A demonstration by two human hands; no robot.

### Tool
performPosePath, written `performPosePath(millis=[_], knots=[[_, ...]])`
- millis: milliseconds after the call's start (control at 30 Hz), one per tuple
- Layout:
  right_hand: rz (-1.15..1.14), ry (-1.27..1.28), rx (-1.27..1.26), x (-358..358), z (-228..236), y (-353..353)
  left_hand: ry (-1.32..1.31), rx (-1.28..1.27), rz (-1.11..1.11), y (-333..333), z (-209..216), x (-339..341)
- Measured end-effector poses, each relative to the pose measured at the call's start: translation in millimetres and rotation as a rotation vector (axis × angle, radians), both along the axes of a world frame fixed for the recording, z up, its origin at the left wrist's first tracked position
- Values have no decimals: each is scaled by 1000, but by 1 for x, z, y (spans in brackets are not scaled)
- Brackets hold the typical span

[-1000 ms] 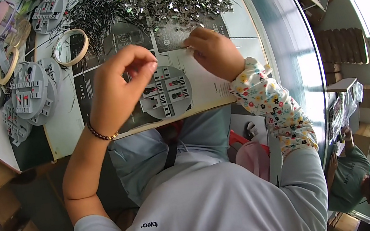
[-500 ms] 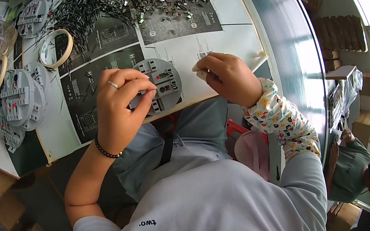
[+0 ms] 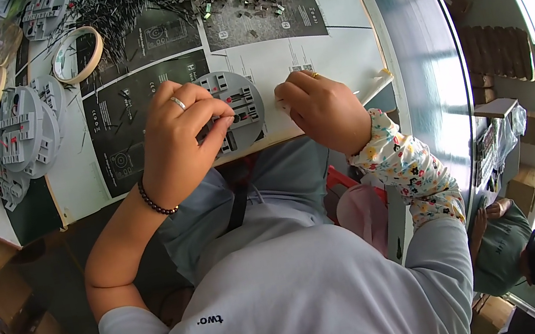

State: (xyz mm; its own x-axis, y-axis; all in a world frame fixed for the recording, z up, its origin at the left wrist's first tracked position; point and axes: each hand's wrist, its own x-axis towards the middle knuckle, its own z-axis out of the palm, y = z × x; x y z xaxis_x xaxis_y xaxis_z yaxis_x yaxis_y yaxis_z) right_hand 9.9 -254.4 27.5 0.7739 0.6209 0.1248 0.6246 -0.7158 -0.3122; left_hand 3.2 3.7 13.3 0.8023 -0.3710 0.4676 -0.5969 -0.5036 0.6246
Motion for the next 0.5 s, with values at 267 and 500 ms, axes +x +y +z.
performPosePath(millis=[267,500], knots=[[-8,476,410,23,0,5,-29,31,-68,-3,0,7],[-162,946,419,37,-6,13,-34,24,-92,-4,-3,9]])
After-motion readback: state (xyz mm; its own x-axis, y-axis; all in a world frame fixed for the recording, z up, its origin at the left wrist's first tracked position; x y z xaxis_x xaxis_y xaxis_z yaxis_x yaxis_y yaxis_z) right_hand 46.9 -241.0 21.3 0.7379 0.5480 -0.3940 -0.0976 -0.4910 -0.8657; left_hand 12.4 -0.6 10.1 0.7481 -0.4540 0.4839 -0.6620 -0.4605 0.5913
